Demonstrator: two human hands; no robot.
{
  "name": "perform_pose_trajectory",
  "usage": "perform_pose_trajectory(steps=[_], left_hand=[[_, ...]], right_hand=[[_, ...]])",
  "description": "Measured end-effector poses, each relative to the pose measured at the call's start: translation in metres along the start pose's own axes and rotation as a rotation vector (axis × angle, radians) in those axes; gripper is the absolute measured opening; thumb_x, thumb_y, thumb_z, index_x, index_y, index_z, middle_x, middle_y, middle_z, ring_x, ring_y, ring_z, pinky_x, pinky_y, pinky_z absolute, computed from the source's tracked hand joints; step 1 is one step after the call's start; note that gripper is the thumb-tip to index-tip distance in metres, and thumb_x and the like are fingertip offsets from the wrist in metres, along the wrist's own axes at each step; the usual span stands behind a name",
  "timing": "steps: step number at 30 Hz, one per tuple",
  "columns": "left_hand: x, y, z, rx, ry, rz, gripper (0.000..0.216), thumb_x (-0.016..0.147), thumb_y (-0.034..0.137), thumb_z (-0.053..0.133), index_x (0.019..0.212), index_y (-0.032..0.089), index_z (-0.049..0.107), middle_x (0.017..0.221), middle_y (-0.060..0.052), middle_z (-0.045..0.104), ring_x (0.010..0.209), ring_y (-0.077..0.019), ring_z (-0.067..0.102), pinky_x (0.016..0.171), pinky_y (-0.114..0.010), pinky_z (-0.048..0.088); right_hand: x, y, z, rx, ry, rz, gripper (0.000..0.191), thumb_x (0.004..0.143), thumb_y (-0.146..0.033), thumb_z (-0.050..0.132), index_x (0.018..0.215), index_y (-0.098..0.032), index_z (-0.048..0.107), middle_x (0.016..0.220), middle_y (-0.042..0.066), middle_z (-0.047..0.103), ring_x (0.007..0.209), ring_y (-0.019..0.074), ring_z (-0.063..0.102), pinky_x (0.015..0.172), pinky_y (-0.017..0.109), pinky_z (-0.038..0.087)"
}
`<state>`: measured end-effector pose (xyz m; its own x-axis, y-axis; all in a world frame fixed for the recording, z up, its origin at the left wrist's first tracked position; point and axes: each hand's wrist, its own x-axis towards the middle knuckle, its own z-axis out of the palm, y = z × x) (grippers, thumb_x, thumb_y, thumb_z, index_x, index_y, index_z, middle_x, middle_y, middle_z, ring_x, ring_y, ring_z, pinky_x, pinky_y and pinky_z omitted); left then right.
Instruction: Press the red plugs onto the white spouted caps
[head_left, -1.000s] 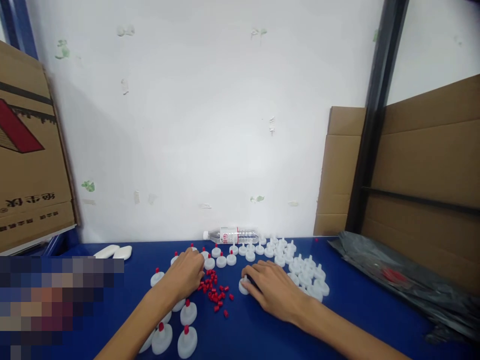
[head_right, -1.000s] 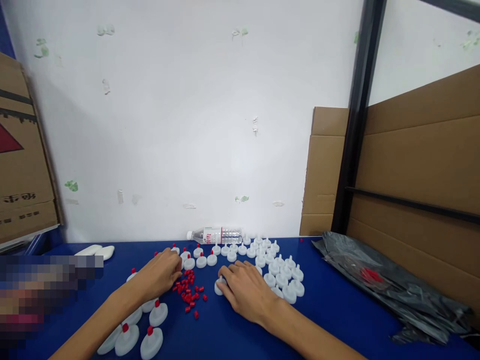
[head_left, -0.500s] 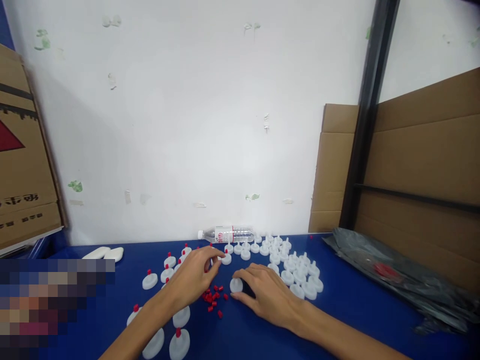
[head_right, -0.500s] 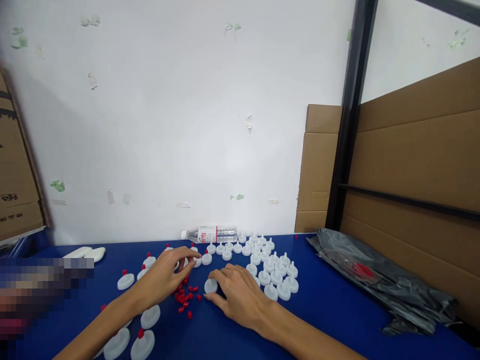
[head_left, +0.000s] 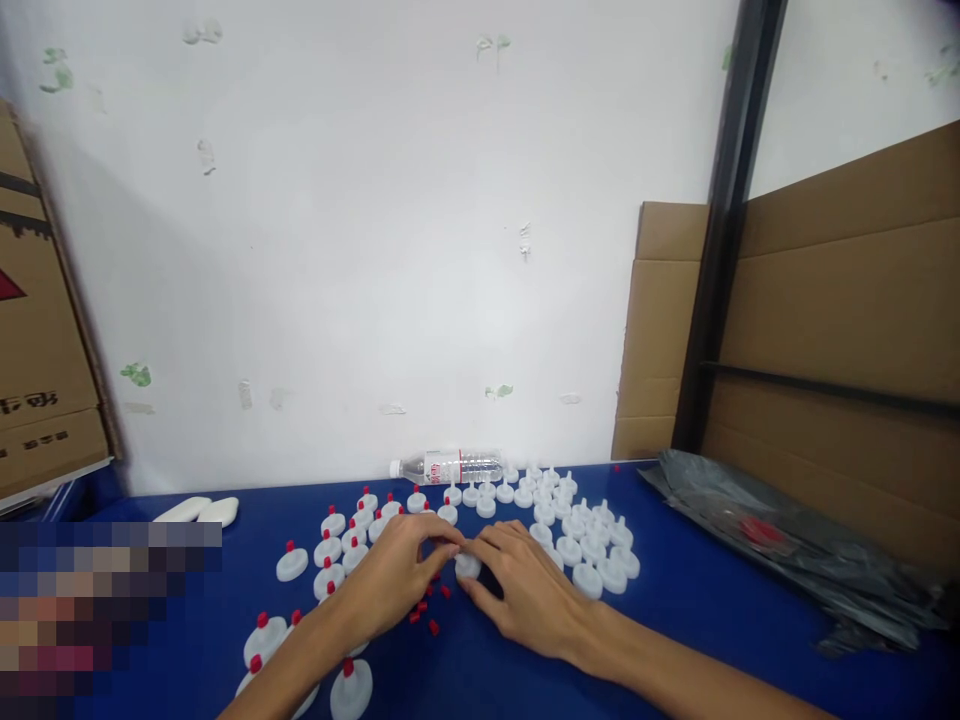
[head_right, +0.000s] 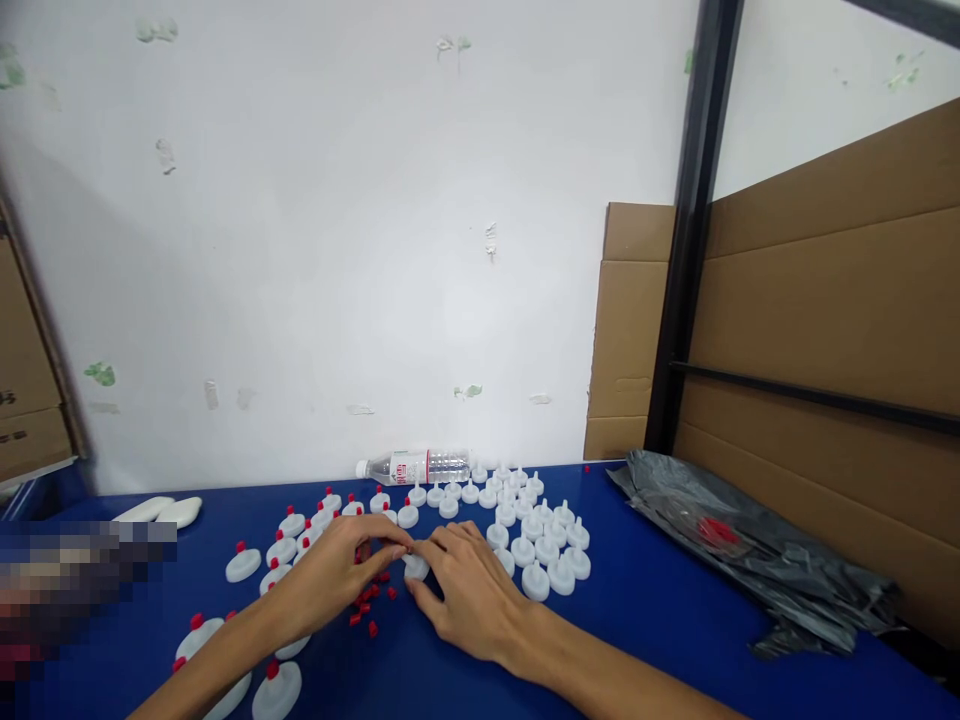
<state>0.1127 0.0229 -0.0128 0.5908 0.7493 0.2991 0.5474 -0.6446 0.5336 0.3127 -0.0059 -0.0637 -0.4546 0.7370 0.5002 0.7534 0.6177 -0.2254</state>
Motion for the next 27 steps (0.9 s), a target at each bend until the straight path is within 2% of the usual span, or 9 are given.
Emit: perform_pose_trajectory(steps=[9,15,18,20,23,27], left_hand=[[0.003,-0.01,-0.002,0.041,-0.006,-0.001,0.025,0.093,0.024,0.052,0.097,0.024,0.077,0.095,0.0,0.077,0.078,-0.0156,0.064,0.072,-0.025,0.044],[0.001,-0.01,-0.001,0.053,-0.053,0.008,0.024,0.093,0.024,0.053,0.098,0.025,0.078,0.092,0.001,0.077,0.076,-0.0154,0.065,0.073,-0.025,0.044],[0.0,-0.014,0.003,0.139,-0.046,0.032,0.026,0.096,0.024,0.05,0.1,0.025,0.076,0.098,-0.001,0.077,0.085,-0.0177,0.067,0.079,-0.027,0.045],[-0.001,-0.017,0.006,0.229,-0.04,0.062,0.027,0.098,0.023,0.048,0.101,0.024,0.074,0.098,-0.003,0.075,0.09,-0.0194,0.067,0.081,-0.028,0.045],[-0.001,-0.018,0.007,0.352,-0.063,0.124,0.027,0.1,0.02,0.045,0.101,0.022,0.072,0.093,-0.006,0.072,0.089,-0.0212,0.065,0.078,-0.03,0.044],[-0.001,-0.012,0.006,0.458,-0.108,0.157,0.025,0.101,0.018,0.045,0.097,0.021,0.069,0.088,-0.007,0.068,0.087,-0.0228,0.062,0.072,-0.031,0.041]], right_hand=[[0.001,-0.003,-0.004,0.007,-0.003,0.0,0.03,0.1,-0.031,0.054,0.128,-0.024,0.062,0.106,0.006,0.068,0.098,0.022,0.063,0.094,0.04,0.044],[0.0,-0.002,-0.004,0.014,-0.017,0.0,0.028,0.1,-0.032,0.056,0.125,-0.022,0.062,0.106,0.006,0.069,0.099,0.0227,0.063,0.095,0.04,0.045],[0.0,-0.001,-0.003,0.008,-0.026,0.025,0.036,0.099,-0.036,0.058,0.131,-0.02,0.059,0.108,0.008,0.068,0.1,0.0242,0.062,0.094,0.04,0.046],[0.0,-0.001,-0.002,0.007,-0.019,0.03,0.033,0.099,-0.038,0.059,0.127,-0.021,0.062,0.107,0.007,0.068,0.099,0.0239,0.062,0.092,0.039,0.047],[0.0,0.0,-0.001,0.022,-0.011,0.025,0.025,0.098,-0.038,0.059,0.117,-0.022,0.066,0.105,0.006,0.068,0.099,0.0229,0.063,0.091,0.037,0.047],[0.0,0.0,-0.002,0.073,-0.023,0.017,0.025,0.098,-0.033,0.06,0.121,-0.023,0.065,0.105,0.005,0.071,0.099,0.0222,0.065,0.093,0.035,0.046]])
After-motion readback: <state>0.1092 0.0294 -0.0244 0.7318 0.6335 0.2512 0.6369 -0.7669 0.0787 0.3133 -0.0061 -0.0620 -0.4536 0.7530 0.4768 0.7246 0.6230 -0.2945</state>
